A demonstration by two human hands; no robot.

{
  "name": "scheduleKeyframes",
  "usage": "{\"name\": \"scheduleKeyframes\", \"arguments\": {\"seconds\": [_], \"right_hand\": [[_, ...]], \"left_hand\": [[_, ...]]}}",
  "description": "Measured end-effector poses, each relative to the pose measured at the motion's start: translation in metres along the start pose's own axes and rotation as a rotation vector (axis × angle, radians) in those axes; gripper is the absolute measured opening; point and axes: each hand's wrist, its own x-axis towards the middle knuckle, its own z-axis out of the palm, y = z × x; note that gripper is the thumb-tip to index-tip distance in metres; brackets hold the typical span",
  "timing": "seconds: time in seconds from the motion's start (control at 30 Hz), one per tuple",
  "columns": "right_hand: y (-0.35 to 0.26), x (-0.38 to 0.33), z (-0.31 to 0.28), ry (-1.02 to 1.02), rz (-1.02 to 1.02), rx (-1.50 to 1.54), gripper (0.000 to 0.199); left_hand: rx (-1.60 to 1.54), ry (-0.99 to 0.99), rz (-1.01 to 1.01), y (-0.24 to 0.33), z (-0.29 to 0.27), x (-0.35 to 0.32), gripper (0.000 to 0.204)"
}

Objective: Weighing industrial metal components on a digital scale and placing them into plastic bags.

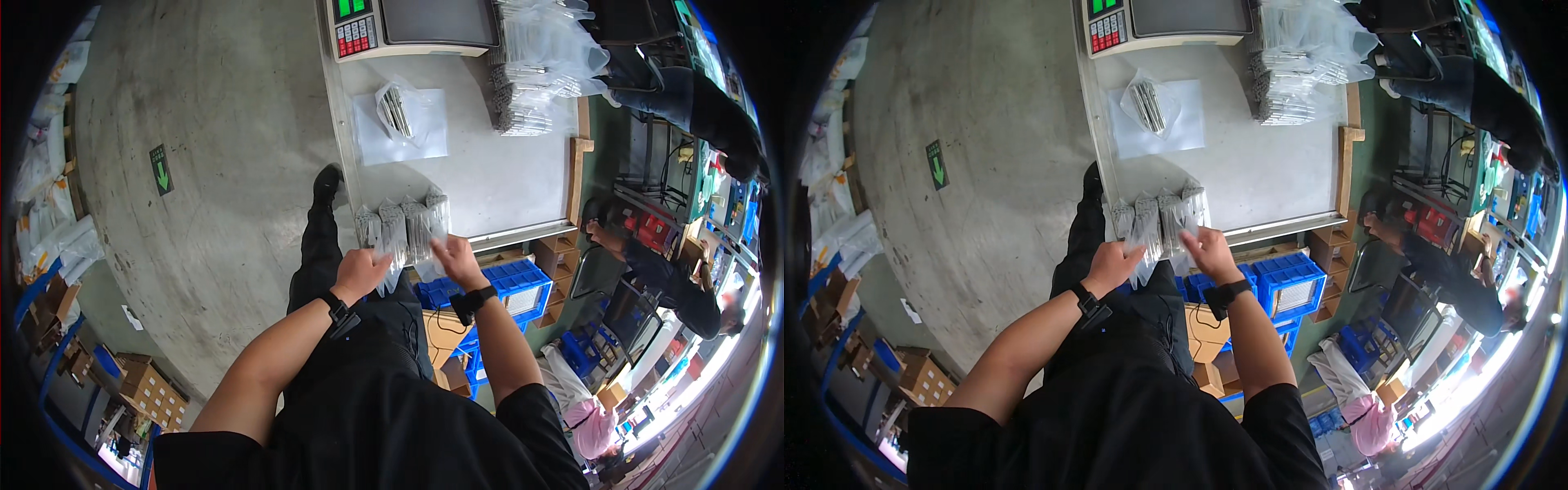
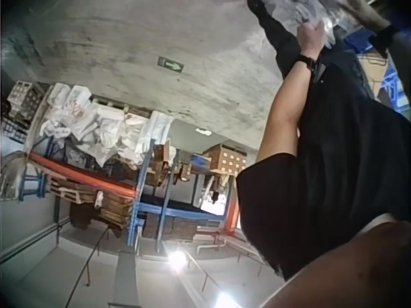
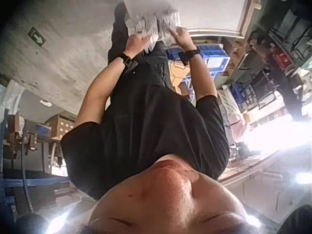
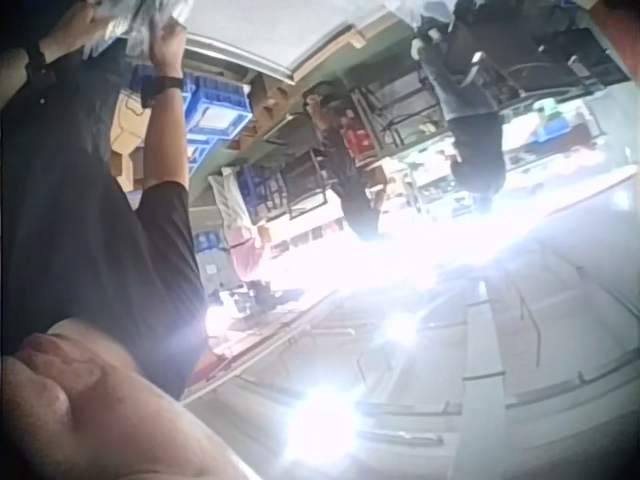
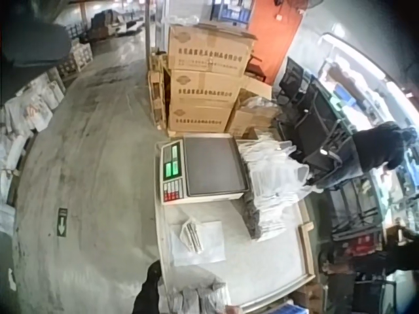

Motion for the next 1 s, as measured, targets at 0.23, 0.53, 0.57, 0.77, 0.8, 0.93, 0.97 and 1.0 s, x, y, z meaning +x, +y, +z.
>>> {"name": "scheduleKeyframes", "arguments": {"seconds": [0.23,0.53,0.57,0.77,0.8,0.93,0.97,1.0], "right_hand": [[0.089,0.011,-0.008,0.304,0.148,1.125,0.055],[0.056,0.045,0.033,0.132,0.14,1.084,0.058],[0.059,0.043,0.03,0.117,0.121,1.078,0.06],[0.036,-0.003,-0.004,0.339,0.373,0.804,0.055],[0.037,-0.02,-0.008,0.397,0.384,0.884,0.054],[0.041,-0.112,0.009,0.601,0.41,1.079,0.05],[0.038,-0.136,0.019,0.623,0.425,1.104,0.047],[0.035,-0.162,0.029,0.687,0.423,1.119,0.047]], "left_hand": [[0.056,-0.182,-0.032,0.004,-0.032,-0.013,0.047],[-0.51,-0.036,-0.274,-0.035,0.006,-0.031,0.047],[-0.581,-0.112,-0.368,-0.033,0.008,-0.031,0.047],[-0.428,-0.199,-0.31,-0.048,-0.017,-0.027,0.047],[-0.402,-0.267,-0.314,-0.046,-0.026,-0.025,0.046],[-0.28,-0.399,-0.286,-0.029,-0.069,-0.022,0.043],[-0.241,-0.414,-0.284,-0.025,-0.081,-0.015,0.041],[-0.208,-0.454,-0.246,-0.021,-0.09,-0.007,0.041]]}}
